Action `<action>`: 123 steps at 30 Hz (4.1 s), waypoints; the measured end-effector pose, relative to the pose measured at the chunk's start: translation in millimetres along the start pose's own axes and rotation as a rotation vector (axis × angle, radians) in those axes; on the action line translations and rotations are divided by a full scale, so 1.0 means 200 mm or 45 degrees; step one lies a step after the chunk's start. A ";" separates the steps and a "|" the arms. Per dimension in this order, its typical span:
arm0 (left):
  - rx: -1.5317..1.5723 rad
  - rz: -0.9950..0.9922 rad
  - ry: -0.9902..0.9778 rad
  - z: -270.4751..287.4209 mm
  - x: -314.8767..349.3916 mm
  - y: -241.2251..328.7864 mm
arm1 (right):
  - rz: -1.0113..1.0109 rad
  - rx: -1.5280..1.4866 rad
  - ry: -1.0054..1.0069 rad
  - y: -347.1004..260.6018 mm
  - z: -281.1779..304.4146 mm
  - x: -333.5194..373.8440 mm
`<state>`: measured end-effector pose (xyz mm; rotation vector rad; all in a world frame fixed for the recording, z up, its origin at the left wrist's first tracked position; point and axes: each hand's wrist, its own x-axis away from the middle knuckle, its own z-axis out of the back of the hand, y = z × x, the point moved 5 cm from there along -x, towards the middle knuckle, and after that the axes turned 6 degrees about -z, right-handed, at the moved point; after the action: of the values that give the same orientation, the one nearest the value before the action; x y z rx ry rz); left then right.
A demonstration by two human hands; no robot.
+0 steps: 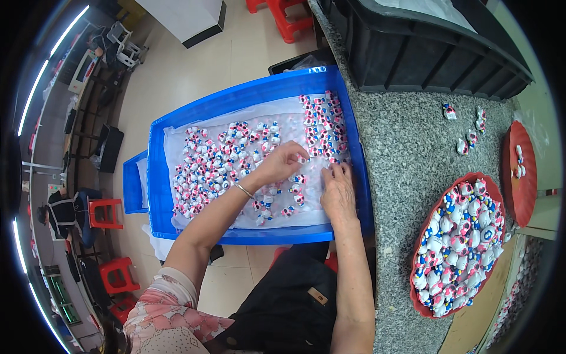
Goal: Organize small colorful toy components from a bulk bin into a grid pattern on a sorting sheet.
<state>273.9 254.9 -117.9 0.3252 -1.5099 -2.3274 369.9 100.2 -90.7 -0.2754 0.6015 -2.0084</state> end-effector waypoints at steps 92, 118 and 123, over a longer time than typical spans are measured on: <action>-0.489 -0.283 -0.058 -0.28 0.15 0.16 | -0.170 -0.049 -0.162 -0.02 0.12 0.24; -0.768 -0.281 -0.277 -0.27 0.25 0.23 | -0.289 -0.363 0.183 -0.05 0.28 0.39; -0.744 -0.299 -0.164 -0.38 0.18 0.24 | -0.209 -0.270 0.088 -0.05 0.26 0.39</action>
<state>276.1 159.4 -105.3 0.2062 -0.8047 -2.8866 346.8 21.7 -44.6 -0.3950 0.8621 -2.1201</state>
